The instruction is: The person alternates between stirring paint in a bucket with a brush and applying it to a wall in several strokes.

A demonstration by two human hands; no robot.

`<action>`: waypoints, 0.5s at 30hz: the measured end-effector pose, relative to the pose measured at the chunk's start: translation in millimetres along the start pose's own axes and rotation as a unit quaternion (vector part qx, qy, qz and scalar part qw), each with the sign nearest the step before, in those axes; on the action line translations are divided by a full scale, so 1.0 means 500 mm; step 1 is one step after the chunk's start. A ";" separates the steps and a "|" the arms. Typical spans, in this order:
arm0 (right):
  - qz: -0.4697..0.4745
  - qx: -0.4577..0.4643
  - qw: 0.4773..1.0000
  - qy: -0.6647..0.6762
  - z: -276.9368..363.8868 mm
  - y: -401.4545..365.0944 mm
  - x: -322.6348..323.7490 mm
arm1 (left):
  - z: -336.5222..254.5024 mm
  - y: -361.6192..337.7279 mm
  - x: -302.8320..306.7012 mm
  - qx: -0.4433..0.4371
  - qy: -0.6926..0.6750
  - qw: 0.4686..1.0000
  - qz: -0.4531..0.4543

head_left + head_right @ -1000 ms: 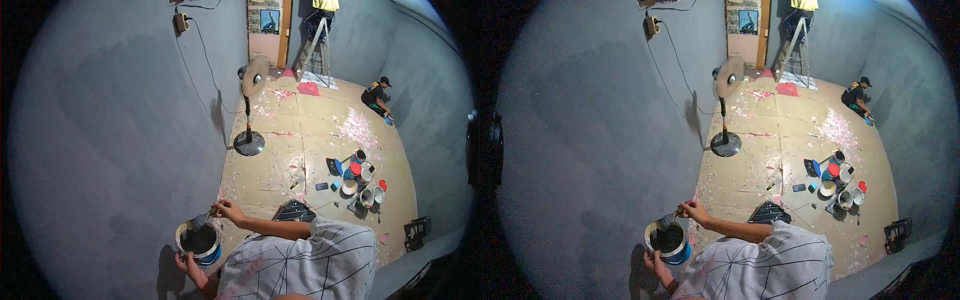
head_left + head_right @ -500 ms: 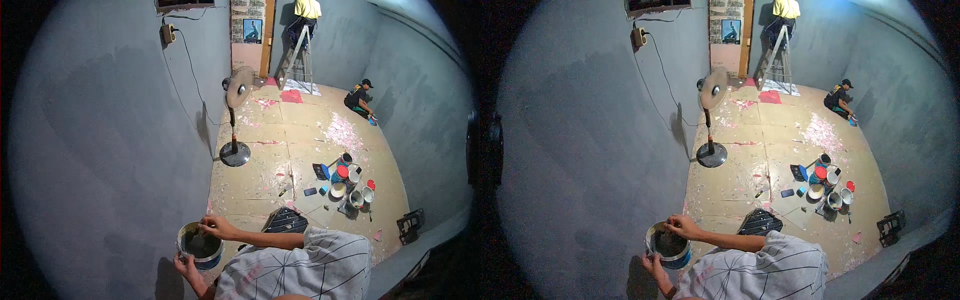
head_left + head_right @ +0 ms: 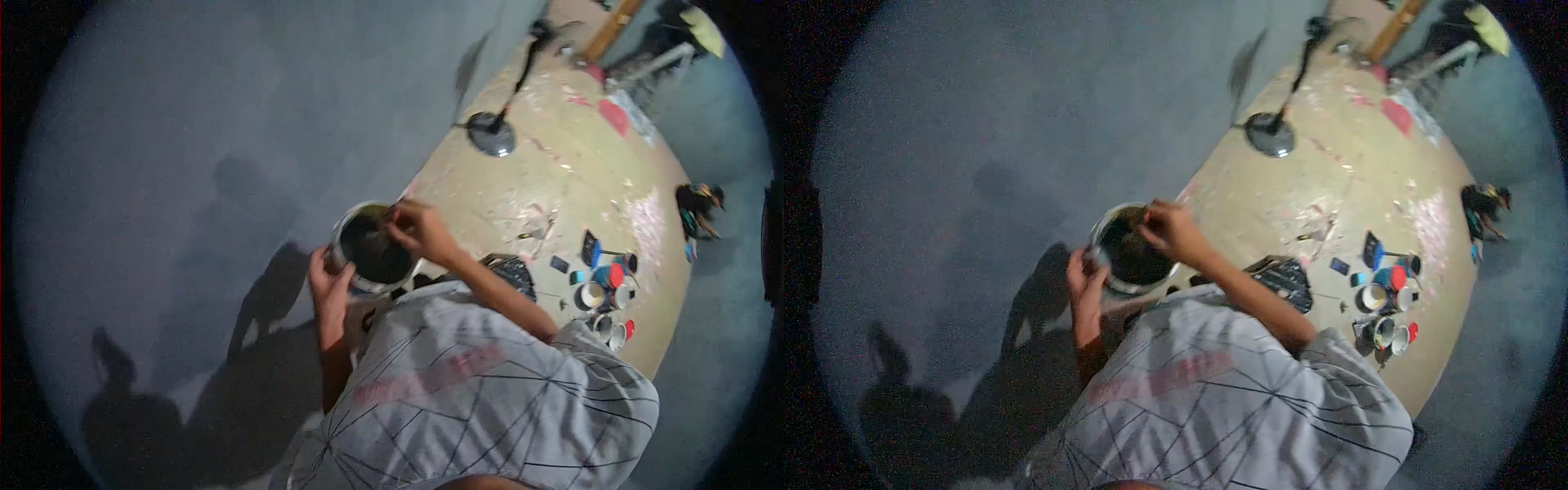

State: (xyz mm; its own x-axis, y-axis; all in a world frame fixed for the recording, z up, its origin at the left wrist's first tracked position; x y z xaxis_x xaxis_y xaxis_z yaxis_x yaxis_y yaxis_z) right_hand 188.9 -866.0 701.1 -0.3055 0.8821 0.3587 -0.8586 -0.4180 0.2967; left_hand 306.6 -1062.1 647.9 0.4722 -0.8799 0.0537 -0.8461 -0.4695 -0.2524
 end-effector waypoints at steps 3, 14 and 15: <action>0.016 0.048 0.997 -0.058 0.091 0.018 0.002 | -0.020 -0.006 0.021 -0.053 0.030 0.998 -0.005; 0.069 0.124 0.980 -0.138 0.134 0.020 -0.111 | -0.101 -0.054 0.038 -0.050 -0.010 0.998 -0.024; 0.084 0.117 0.980 -0.137 0.140 0.015 -0.121 | -0.104 -0.054 0.035 -0.059 -0.008 0.998 -0.015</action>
State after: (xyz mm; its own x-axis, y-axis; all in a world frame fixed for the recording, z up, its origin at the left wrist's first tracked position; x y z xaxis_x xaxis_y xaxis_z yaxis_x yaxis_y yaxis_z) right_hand 229.6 -937.9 743.6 -0.2848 0.7177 0.6354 -0.6773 -0.6198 0.3964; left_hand 324.9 -1068.6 706.1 0.5011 -0.8643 0.0444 -0.8542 -0.5022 -0.1348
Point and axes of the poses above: each hand's wrist, its own y-axis towards the middle knuckle, its own x-axis out of the back of the hand, z = x × y, the point moved 10 cm from there along y, towards the middle knuckle, and after that the axes turned 4 degrees about -z, right-handed, at the moved point
